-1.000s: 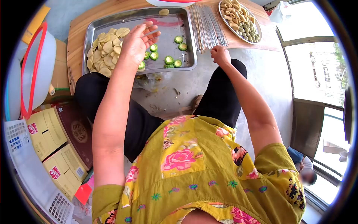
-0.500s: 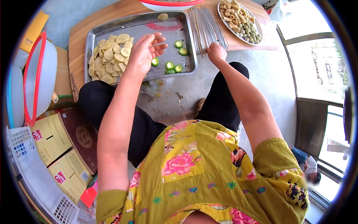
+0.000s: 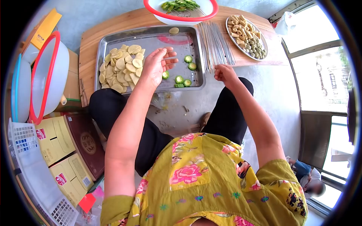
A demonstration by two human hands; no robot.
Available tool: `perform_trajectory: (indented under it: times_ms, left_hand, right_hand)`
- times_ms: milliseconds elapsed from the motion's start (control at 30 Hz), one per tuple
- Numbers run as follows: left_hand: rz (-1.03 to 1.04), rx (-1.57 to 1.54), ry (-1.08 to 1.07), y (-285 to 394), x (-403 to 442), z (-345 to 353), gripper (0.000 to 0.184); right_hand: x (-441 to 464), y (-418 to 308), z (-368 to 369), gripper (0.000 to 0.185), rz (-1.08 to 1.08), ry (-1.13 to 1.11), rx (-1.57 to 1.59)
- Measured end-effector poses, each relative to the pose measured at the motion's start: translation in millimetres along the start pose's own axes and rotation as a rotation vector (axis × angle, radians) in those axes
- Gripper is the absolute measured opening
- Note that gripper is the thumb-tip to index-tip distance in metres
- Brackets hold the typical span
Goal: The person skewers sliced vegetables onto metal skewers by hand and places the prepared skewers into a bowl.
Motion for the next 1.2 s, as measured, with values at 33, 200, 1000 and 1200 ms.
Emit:
perform_trajectory:
  times_ms: [33, 200, 1000, 1200]
  left_hand:
    - [-0.004, 0.004, -0.002, -2.0, -0.1, 0.2, 0.024]
    - [-0.025, 0.127, -0.024, -15.1, -2.3, 6.2, 0.026]
    - [0.037, 0.372, -0.158, -13.5, 5.5, 18.2, 0.024]
    - [0.379, 1.109, 0.024, 3.4, 32.7, -19.9, 0.018]
  right_hand:
    - [-12.7, 5.2, 3.1, 0.016, 0.002, 0.001, -0.002]
    - [-94.9, 13.4, 64.1, 0.011, -0.087, -0.241, 0.435]
    - [-102.0, -50.0, 144.2, 0.015, -0.189, -0.417, -0.247]
    - [-89.0, -32.6, 105.8, 0.021, -0.160, -0.241, -0.073]
Point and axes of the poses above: each hand's wrist, its own x-axis towards the middle knuckle, its own z-axis out of the palm, y = z × x, the point moved 10 cm from there along x, towards the middle knuckle, and after that the axes turned 4 degrees about z, right-handed, at the moved point
